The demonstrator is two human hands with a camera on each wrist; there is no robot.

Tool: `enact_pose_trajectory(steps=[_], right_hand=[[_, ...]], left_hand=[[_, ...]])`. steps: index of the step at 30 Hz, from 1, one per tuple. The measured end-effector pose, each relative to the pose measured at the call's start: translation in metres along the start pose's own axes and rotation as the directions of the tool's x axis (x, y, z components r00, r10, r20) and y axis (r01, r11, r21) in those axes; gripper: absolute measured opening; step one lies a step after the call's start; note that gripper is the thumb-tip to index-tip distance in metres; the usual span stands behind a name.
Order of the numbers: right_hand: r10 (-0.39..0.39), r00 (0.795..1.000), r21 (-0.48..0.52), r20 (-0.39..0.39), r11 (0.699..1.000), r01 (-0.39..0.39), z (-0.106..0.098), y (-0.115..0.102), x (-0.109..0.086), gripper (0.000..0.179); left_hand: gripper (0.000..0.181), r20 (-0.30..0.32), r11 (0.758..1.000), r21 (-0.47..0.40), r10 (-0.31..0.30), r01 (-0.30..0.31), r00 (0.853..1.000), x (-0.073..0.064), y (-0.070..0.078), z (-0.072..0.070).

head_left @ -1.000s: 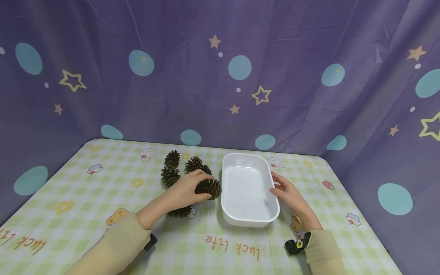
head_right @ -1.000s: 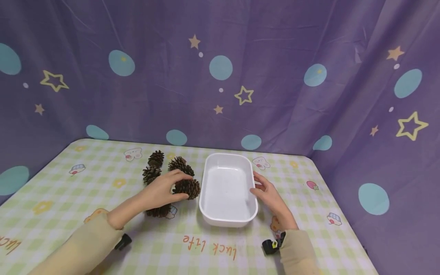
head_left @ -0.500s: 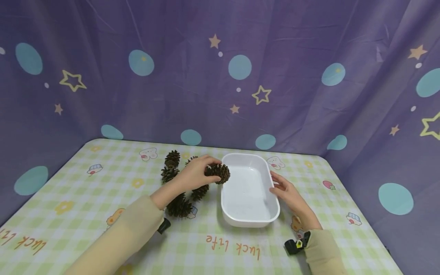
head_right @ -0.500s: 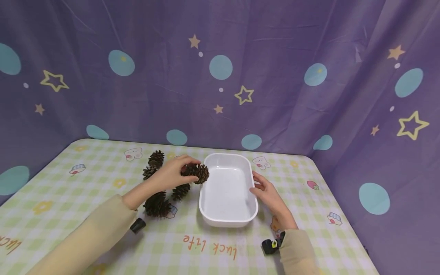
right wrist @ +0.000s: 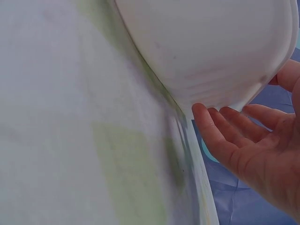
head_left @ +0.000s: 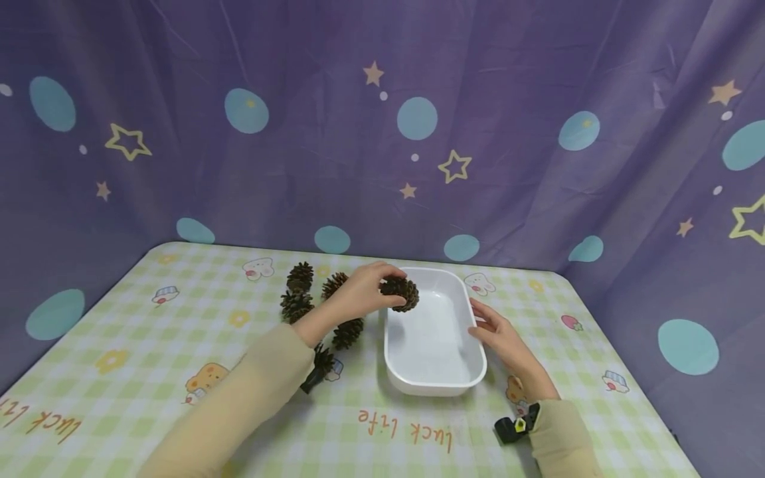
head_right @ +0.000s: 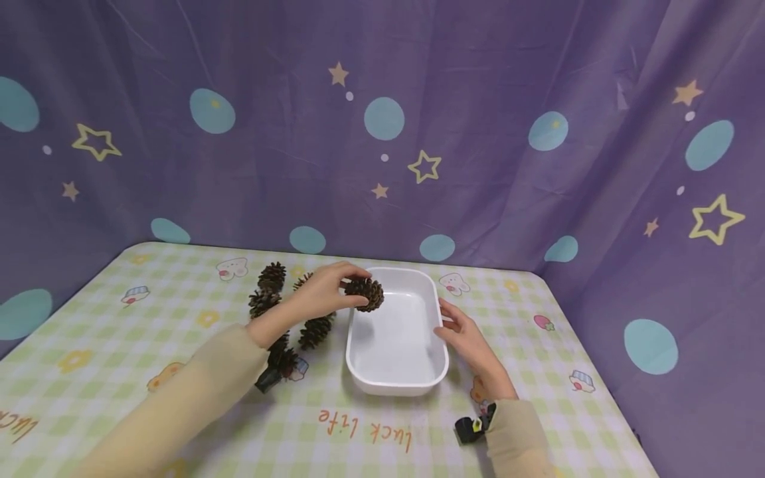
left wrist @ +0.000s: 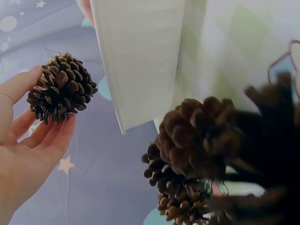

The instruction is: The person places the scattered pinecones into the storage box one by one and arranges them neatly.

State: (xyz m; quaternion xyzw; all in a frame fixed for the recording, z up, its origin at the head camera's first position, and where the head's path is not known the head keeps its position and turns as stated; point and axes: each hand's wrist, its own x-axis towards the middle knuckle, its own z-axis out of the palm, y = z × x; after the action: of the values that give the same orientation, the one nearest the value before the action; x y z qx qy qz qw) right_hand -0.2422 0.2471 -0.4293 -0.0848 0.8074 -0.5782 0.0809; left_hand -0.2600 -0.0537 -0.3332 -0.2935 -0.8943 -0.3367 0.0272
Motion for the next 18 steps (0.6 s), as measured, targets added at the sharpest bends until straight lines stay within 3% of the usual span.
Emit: enact_pose_trajectory(steps=[5, 10, 18], right_hand=[[-0.008, 1.000, -0.009, -0.007, 1.000, 0.007, 0.004, -0.011, -0.006, 0.064], [0.020, 1.000, 0.007, -0.002, 1.000, -0.020, 0.003, -0.007, -0.007, 0.065], [-0.038, 0.999, -0.002, 0.011, 0.999, 0.038, 0.003, -0.004, -0.003, 0.066]], left_hand=[[0.046, -0.012, 0.999, 0.033, 0.024, -0.023, 1.000, 0.007, 0.003, 0.008], [0.045, 0.023, 0.999, 0.037, 0.018, -0.019, 1.000, 0.015, 0.004, 0.018], [0.045, 0.056, 0.997, 0.079, 0.022, -0.026, 0.998, 0.034, 0.005, 0.027]])
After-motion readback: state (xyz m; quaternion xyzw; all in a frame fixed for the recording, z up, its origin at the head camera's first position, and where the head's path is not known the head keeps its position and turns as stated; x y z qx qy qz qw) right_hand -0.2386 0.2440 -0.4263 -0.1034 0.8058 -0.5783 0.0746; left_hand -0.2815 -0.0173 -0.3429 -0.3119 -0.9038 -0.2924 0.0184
